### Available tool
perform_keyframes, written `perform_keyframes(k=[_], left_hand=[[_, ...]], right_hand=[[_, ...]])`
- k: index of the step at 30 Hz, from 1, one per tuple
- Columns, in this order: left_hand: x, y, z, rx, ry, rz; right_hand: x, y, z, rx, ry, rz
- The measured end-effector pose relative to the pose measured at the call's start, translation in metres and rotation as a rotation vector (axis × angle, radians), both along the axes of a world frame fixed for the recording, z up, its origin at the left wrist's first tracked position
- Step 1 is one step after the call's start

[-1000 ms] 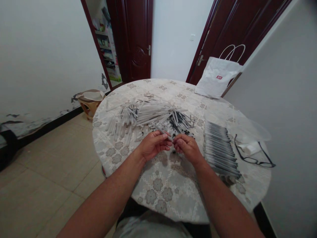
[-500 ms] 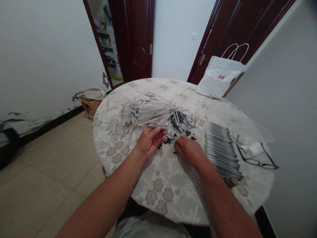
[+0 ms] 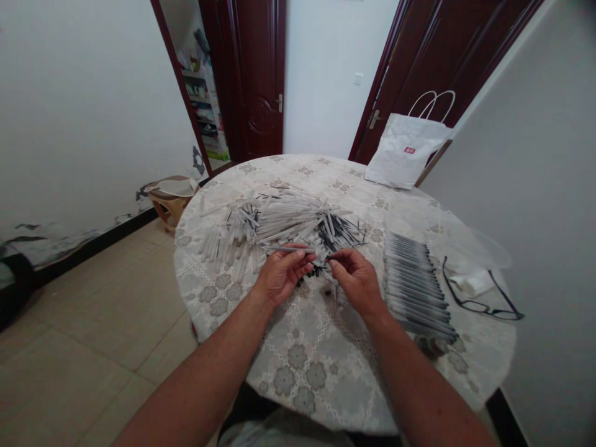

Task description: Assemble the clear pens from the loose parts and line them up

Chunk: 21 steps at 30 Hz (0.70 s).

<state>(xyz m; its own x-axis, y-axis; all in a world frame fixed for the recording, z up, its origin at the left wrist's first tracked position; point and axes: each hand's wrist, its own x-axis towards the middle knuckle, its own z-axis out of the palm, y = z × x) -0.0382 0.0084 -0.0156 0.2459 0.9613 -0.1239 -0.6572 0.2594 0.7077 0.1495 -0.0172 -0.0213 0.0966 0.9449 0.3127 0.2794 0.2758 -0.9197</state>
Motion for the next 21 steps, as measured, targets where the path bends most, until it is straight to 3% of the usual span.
perform_keyframes(k=[6,21], left_hand=[[0.0024,-0.0031,-0.001,0.043,0.041,-0.055],[0.0042,-0.0043,-0.0014,0.069,0.069,-0.08]], right_hand=[[-0.0093,-0.0014,-0.0023,-0.01,0.108,0.03],[-0.0071,-0.0017,-0.0036,-0.014,0.079,0.036]])
